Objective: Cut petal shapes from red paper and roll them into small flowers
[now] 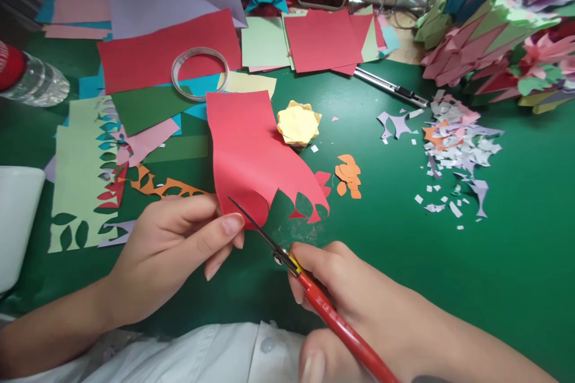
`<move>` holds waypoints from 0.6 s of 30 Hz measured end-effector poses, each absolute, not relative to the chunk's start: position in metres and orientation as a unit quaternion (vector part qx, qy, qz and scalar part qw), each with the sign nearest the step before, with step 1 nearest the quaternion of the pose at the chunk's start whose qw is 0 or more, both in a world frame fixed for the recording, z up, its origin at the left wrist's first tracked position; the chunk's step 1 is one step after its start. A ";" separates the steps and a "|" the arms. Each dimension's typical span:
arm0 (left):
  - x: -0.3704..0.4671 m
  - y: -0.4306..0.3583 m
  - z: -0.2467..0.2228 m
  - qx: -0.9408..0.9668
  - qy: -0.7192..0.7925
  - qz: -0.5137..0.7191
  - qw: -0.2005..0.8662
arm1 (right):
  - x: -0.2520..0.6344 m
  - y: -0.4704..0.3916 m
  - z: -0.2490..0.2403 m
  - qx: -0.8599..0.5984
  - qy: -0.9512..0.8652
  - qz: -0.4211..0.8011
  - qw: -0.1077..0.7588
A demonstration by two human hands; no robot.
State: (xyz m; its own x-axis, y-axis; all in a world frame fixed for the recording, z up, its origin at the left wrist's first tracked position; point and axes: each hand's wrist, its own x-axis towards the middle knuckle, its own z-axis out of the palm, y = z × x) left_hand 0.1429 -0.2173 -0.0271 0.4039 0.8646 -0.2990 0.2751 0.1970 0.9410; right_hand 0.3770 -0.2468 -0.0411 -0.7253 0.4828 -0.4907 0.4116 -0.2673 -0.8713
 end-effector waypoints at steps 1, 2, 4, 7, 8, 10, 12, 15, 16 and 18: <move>0.143 -0.218 -0.027 0.584 0.488 0.247 0.600 | 0.376 -0.247 -0.041 -0.369 -0.603 0.707 0.027; 0.143 -0.218 -0.027 0.583 0.488 0.249 0.600 | 0.374 -0.247 -0.042 -0.371 -0.605 0.704 0.030; 0.143 -0.218 -0.027 0.584 0.488 0.250 0.598 | 0.374 -0.248 -0.044 -0.376 -0.609 0.698 0.030; 0.143 -0.217 -0.026 0.583 0.495 0.248 0.595 | 0.374 -0.250 -0.045 -0.374 -0.603 0.703 0.033; 0.144 -0.218 -0.026 0.583 0.495 0.248 0.595 | 0.374 -0.250 -0.046 -0.372 -0.598 0.709 0.036; 0.144 -0.218 -0.026 0.583 0.494 0.252 0.595 | 0.373 -0.249 -0.045 -0.366 -0.585 0.722 0.039; 0.144 -0.219 -0.027 0.583 0.492 0.261 0.592 | 0.372 -0.248 -0.044 -0.368 -0.565 0.737 0.038; 0.143 -0.220 -0.029 0.586 0.489 0.266 0.589 | 0.368 -0.247 -0.041 -0.383 -0.529 0.756 0.048; 0.143 -0.221 -0.029 0.589 0.484 0.265 0.591 | 0.366 -0.246 -0.039 -0.388 -0.519 0.760 0.049; 0.143 -0.221 -0.029 0.590 0.477 0.268 0.594 | 0.364 -0.246 -0.038 -0.396 -0.506 0.765 0.043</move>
